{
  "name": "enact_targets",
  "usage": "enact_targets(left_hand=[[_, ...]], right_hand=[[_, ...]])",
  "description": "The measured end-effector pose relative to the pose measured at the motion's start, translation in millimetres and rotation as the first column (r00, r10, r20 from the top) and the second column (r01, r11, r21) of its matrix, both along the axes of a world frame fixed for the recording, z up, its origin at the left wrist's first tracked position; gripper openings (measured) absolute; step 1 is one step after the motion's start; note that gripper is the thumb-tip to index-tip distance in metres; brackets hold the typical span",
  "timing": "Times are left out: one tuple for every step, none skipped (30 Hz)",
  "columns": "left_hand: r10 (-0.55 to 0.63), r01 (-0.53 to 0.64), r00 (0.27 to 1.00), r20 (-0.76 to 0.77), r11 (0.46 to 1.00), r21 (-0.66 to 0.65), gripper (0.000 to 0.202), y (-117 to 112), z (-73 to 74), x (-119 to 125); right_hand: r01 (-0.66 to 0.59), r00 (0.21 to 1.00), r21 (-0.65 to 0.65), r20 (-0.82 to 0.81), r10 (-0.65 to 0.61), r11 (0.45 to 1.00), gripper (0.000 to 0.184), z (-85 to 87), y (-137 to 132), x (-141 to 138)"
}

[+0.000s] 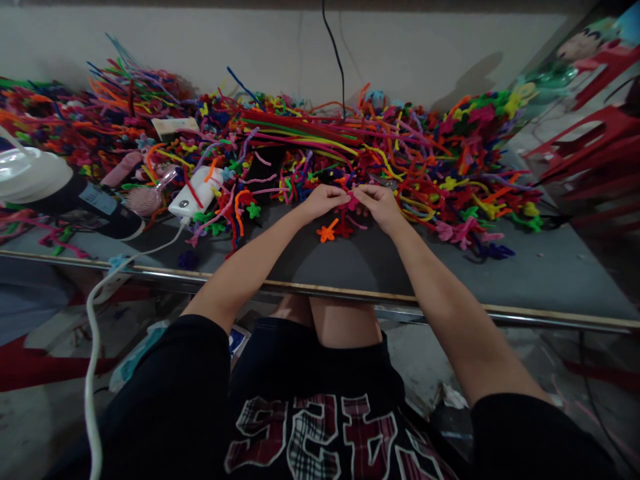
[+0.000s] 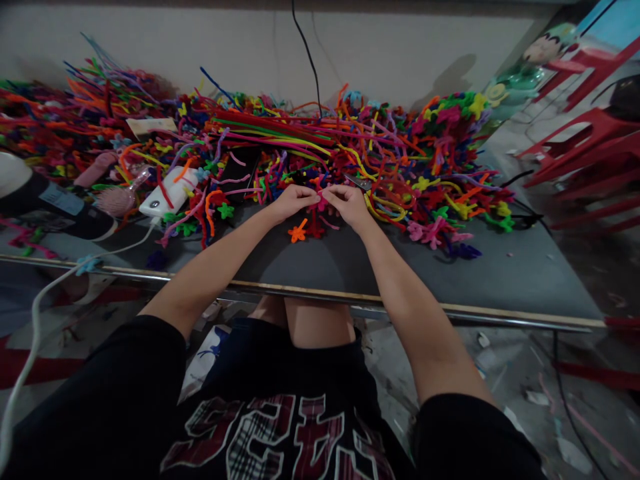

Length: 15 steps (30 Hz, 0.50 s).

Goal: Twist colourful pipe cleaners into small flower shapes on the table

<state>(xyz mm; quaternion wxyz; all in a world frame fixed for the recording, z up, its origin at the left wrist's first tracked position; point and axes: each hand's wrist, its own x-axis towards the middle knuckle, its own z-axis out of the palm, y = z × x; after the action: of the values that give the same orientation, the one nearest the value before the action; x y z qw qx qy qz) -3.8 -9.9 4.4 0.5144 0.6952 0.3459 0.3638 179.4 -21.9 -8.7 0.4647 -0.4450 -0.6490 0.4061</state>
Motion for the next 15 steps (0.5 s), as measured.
enact_targets(left_hand=[[-0.007, 0.007, 1.0, -0.006, 1.0, 0.01, 0.025, 0.2, -0.2, -0.1], [-0.011, 0.011, 1.0, -0.013, 1.0, 0.018, 0.027, 0.3, -0.3, -0.1], [-0.01, 0.01, 1.0, -0.019, 1.0, 0.024, 0.029, 0.5, -0.4, -0.1], [-0.009, 0.009, 1.0, -0.023, 1.0, 0.026, 0.031, 0.7, -0.6, -0.1], [-0.01, 0.011, 1.0, -0.028, 1.0, 0.027, 0.031, 0.9, -0.9, -0.1], [-0.015, 0.016, 0.999, -0.032, 1.0, 0.027, 0.032, 1.2, -1.4, -0.1], [-0.021, 0.022, 0.999, -0.038, 0.999, 0.027, 0.033, 1.4, -1.9, -0.1], [-0.028, 0.029, 0.999, -0.042, 0.999, 0.03, 0.033, 1.7, -2.6, -0.2], [-0.033, 0.035, 0.998, -0.046, 0.999, 0.036, 0.034, 2.1, -3.4, -0.3], [-0.037, 0.039, 0.998, -0.05, 0.998, 0.041, 0.034, 2.5, -4.2, -0.3], [-0.037, 0.039, 0.998, -0.05, 0.998, 0.047, 0.035, 2.8, -5.0, -0.3], [-0.036, 0.038, 0.998, -0.051, 0.998, 0.052, 0.035, 3.2, -5.8, -0.4], [-0.035, 0.038, 0.998, -0.053, 0.998, 0.056, 0.035, 3.5, -6.3, -0.3], [-0.035, 0.038, 0.998, -0.057, 0.997, 0.06, 0.035, 3.7, -6.6, -0.3], [-0.036, 0.04, 0.997, -0.062, 0.997, 0.063, 0.035, 3.8, -6.7, -0.2]], right_hand=[[-0.004, 1.0, -0.002, -0.013, 0.004, 1.0, 0.043, 0.0, -0.1, 0.3], [-0.011, 1.0, -0.003, -0.021, 0.01, 1.0, 0.043, 0.0, -0.3, 0.6], [-0.017, 1.0, -0.004, -0.024, 0.017, 1.0, 0.042, 0.0, -0.5, 0.7], [-0.022, 0.999, -0.003, -0.024, 0.022, 1.0, 0.042, 0.0, -0.6, 0.9], [-0.025, 0.999, -0.002, -0.02, 0.025, 1.0, 0.041, -0.1, -0.7, 1.0], [-0.027, 1.0, 0.001, -0.016, 0.027, 1.0, 0.04, -0.1, -0.7, 1.2], [-0.03, 0.999, 0.004, -0.011, 0.03, 1.0, 0.039, -0.1, -0.7, 1.3], [-0.033, 0.999, 0.008, -0.009, 0.033, 0.999, 0.038, -0.1, -0.7, 1.4], [-0.035, 0.999, 0.01, -0.009, 0.035, 0.999, 0.037, 0.1, -0.8, 1.4], [-0.037, 0.999, 0.009, -0.01, 0.037, 0.999, 0.037, 0.3, -0.9, 1.4], [-0.037, 0.999, 0.007, -0.012, 0.037, 0.999, 0.037, 0.7, -1.1, 1.3], [-0.036, 0.999, 0.003, -0.013, 0.036, 0.999, 0.037, 1.2, -1.4, 1.3], [-0.037, 0.999, -0.002, -0.01, 0.037, 0.999, 0.038, 1.8, -1.7, 1.2], [-0.039, 0.999, -0.008, -0.006, 0.039, 0.999, 0.038, 2.5, -2.0, 1.1], [-0.044, 0.999, -0.014, 0.0, 0.044, 0.999, 0.038, 3.2, -2.3, 1.0]])
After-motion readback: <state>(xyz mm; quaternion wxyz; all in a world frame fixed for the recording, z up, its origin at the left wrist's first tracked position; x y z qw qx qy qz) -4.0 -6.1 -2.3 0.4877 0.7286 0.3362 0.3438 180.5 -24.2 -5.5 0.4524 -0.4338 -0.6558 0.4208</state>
